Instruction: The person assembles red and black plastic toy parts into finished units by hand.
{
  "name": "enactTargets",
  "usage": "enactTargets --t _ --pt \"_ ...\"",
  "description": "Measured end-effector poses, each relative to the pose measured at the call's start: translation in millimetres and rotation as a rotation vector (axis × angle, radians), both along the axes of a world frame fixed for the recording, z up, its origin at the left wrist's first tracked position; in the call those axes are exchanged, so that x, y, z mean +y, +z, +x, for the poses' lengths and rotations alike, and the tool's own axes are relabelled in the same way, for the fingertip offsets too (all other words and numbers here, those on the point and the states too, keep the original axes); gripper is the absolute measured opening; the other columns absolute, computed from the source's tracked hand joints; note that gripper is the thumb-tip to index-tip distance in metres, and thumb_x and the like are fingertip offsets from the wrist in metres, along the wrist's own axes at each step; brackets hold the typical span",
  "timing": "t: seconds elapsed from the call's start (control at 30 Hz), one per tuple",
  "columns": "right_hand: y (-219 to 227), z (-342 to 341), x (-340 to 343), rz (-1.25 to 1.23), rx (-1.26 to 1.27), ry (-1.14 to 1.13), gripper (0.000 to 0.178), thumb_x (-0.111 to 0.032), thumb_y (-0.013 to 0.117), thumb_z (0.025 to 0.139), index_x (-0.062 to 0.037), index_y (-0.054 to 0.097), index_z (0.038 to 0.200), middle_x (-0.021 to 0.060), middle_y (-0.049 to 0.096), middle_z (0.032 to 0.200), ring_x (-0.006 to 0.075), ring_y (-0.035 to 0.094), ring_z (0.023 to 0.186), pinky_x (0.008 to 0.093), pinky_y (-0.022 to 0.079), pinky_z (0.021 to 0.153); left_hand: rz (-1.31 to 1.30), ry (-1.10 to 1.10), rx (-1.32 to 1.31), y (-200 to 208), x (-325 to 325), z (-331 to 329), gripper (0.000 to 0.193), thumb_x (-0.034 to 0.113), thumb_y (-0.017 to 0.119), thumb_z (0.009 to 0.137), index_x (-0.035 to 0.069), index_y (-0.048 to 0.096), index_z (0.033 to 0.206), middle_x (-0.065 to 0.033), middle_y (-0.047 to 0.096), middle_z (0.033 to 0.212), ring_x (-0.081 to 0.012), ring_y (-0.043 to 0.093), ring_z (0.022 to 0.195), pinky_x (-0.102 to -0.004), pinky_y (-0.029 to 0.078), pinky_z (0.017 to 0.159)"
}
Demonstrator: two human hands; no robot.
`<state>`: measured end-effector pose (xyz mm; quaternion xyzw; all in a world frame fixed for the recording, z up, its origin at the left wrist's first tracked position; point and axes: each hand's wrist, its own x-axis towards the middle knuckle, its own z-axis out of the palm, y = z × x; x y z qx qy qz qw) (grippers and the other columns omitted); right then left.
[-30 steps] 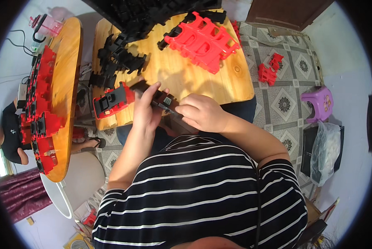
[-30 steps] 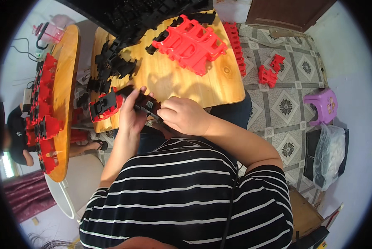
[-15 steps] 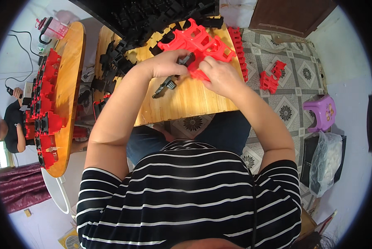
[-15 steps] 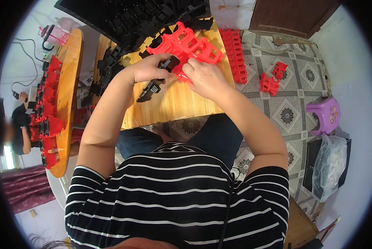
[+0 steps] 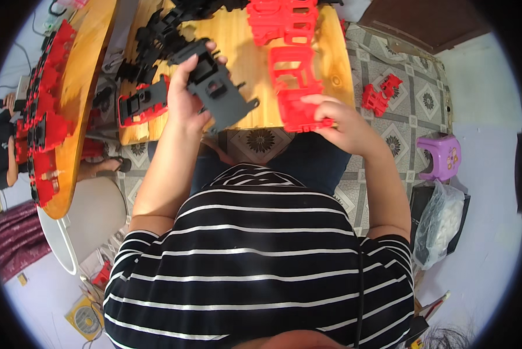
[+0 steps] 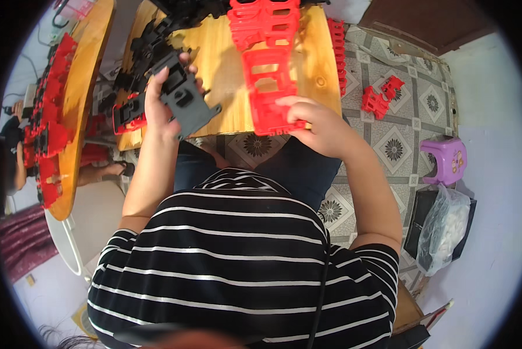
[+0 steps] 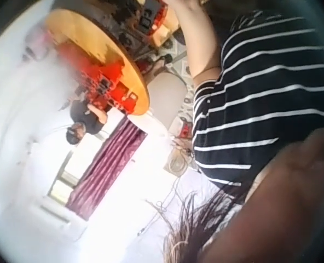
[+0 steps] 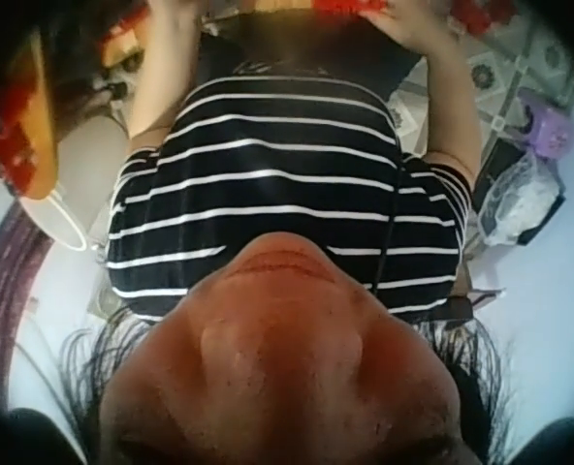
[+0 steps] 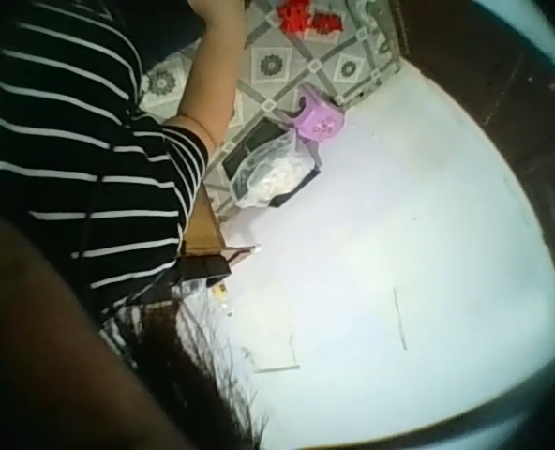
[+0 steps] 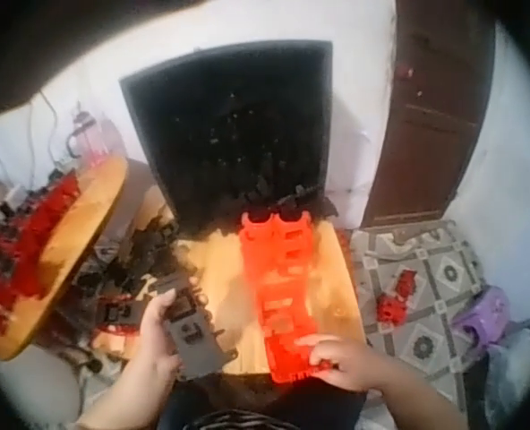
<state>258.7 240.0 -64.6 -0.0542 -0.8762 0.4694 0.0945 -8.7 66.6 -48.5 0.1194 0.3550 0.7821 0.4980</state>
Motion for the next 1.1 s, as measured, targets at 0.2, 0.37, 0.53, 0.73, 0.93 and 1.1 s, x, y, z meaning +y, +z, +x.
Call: enactTargets --t 0.2,0.37,0.53,0.73,0.93,1.1 --pt "-6.5 -55.2 -9.5 0.032 -0.048 0.219 0.015 0.006 0.061 0.079 -0.0034 0.053 0.088 0.0138 0.056 0.137 0.0317 0.06 0.113 0.0362 0.049 0.09 -0.092 -0.025 -0.123 -12.8 -55.5 20.4 0.046 0.042 0.058 0.097 0.011 0.053 0.131 -0.0117 0.063 0.112 -0.0237 0.065 0.095 -0.0368 0.056 0.078" --pt "19.1 -75.0 1.9 0.158 -0.2 0.29 0.038 -0.002 0.068 0.08 -0.0114 0.062 0.117 0.0097 0.05 0.145 0.0271 0.048 0.131 0.0372 0.05 0.095 -0.006 0.063 -0.026 -13.9 -60.4 34.3 0.048 0.019 0.068 0.092 0.011 0.049 0.135 -0.0122 0.062 0.121 -0.0242 0.063 0.108 -0.0419 0.054 0.091" --pt "49.4 -62.8 15.7 0.076 -0.176 0.195 0.065 -0.014 0.077 0.075 -0.006 0.052 0.135 0.0139 0.038 0.151 0.0301 0.039 0.139 0.0422 0.031 0.115 0.018 0.152 0.17 -9.7 -48.7 43.8 0.043 0.021 0.07 0.092 0.008 0.052 0.129 -0.0066 0.062 0.115 -0.0176 0.059 0.107 -0.0368 0.049 0.095" --pt "57.7 -86.3 -91.9 0.368 0.209 -0.18 0.063 -0.021 0.075 0.08 -0.0035 0.052 0.135 0.0224 0.046 0.14 0.036 0.049 0.128 0.0401 0.041 0.106 0.122 0.051 0.18 -3.4 -6.7 62.5 0.048 0.032 0.067 0.094 0.005 0.048 0.13 -0.006 0.058 0.115 -0.0147 0.056 0.105 -0.0313 0.048 0.093" --pt "38.3 -81.7 -49.7 0.383 0.072 -0.485 0.056 -0.018 0.07 0.08 -0.0025 0.055 0.132 0.022 0.055 0.129 0.0376 0.055 0.118 0.0416 0.045 0.1 0.02 0.277 0.686 -33.2 12.3 1.2 0.068 0.022 0.063 0.094 0.01 0.027 0.151 -0.0105 0.047 0.133 -0.0177 0.049 0.119 -0.0304 0.041 0.099" --pt "17.5 -77.4 -19.1 0.237 0.022 -0.647 0.056 -0.023 0.072 0.081 -0.0019 0.056 0.13 0.0219 0.059 0.122 0.0341 0.058 0.113 0.0386 0.046 0.098 -0.275 0.104 0.829 -92.4 59.3 -28.2 0.069 0.024 0.069 0.088 0.005 0.038 0.146 -0.0129 0.052 0.134 -0.0225 0.053 0.115 -0.034 0.045 0.098"
